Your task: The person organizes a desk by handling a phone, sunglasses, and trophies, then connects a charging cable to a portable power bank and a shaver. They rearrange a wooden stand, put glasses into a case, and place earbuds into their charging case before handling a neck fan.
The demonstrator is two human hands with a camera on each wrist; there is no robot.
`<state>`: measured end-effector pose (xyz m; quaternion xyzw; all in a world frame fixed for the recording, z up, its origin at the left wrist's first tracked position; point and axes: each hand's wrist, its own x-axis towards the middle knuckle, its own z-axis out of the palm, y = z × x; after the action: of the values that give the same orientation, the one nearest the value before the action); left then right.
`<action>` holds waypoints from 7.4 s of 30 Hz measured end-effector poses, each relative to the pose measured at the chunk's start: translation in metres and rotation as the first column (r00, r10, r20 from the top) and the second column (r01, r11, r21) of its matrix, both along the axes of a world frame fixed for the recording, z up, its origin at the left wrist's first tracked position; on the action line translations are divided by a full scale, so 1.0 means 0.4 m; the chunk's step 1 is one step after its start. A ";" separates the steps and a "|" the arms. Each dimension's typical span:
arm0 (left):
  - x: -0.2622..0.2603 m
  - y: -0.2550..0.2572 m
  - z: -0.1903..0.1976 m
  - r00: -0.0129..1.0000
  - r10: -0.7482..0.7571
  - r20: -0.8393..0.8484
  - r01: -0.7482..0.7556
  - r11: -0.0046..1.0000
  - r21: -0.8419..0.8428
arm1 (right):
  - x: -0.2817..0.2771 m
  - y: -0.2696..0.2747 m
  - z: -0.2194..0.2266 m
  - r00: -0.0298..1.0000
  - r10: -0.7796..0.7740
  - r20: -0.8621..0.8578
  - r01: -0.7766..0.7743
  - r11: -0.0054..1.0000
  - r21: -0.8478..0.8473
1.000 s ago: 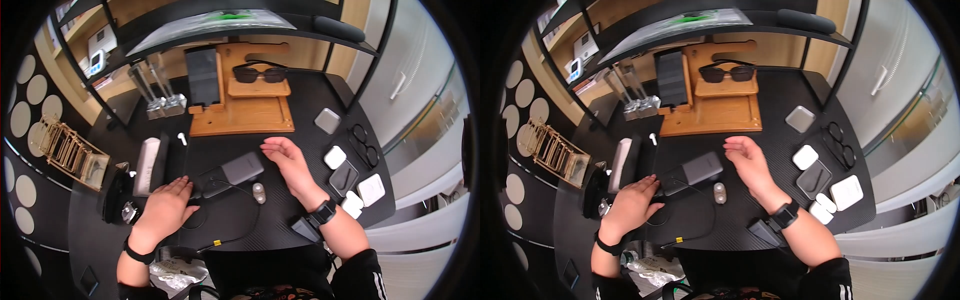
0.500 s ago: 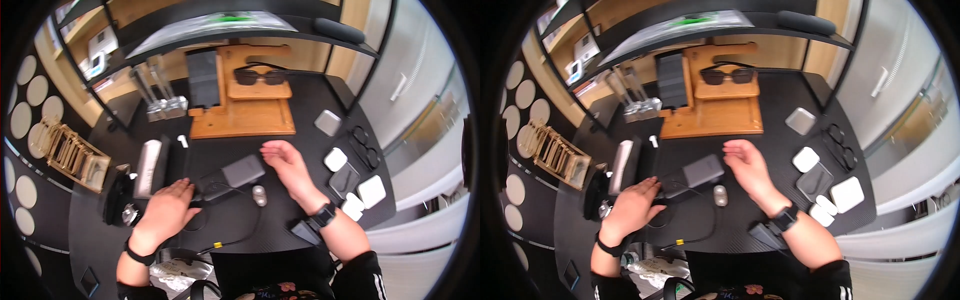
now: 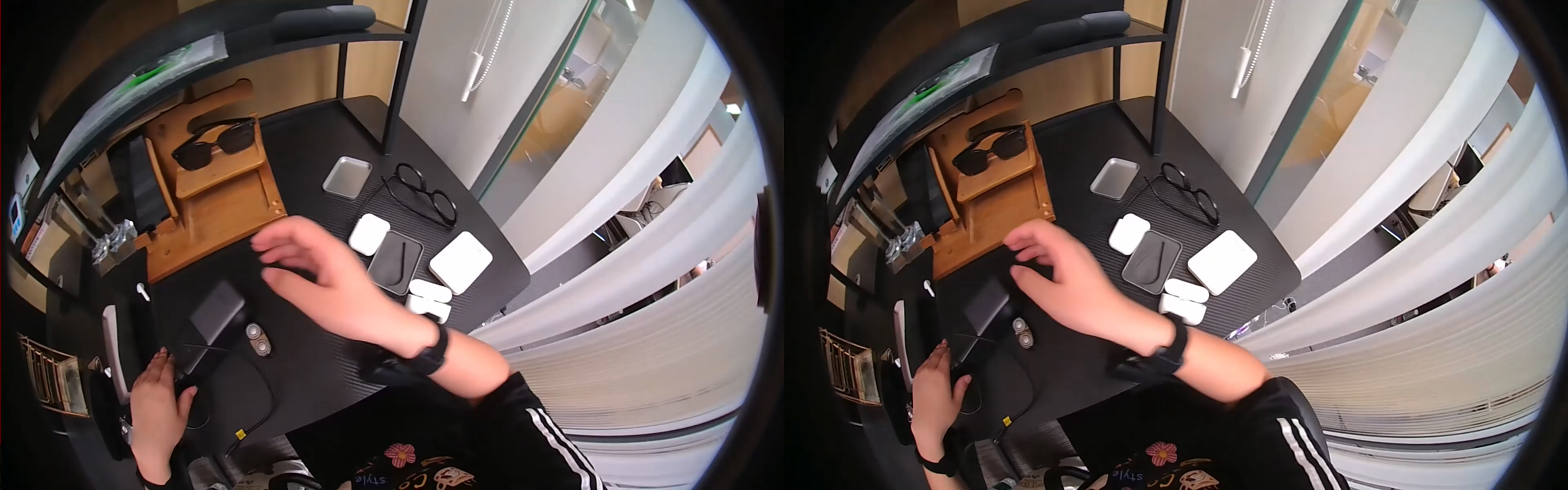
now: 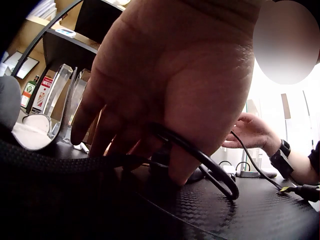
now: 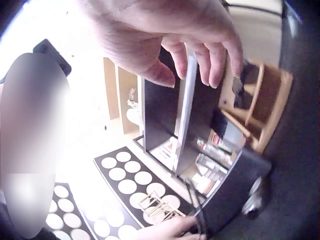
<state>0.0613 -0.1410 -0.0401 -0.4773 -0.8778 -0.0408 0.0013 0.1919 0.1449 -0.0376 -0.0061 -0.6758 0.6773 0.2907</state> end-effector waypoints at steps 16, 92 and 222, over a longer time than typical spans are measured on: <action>0.000 0.002 -0.027 0.995 0.101 0.008 -0.101 0.995 0.024 | 0.390 0.325 0.039 0.763 -0.423 0.489 -0.325 0.402 0.856; -0.034 -0.021 -0.048 0.994 0.039 -0.105 -0.039 0.999 0.007 | -0.539 0.115 -0.101 0.859 -0.209 0.467 -0.348 0.430 0.833; 0.257 -0.109 -0.028 0.055 -0.447 0.893 -0.782 0.537 0.317 | -0.006 -0.345 0.051 0.771 0.637 0.005 -0.390 0.466 0.794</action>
<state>0.1639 -0.1846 -0.0512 -0.1108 -0.5480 -0.7449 -0.3640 0.1897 0.0069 -0.0172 0.4221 -0.8116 0.3783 0.1414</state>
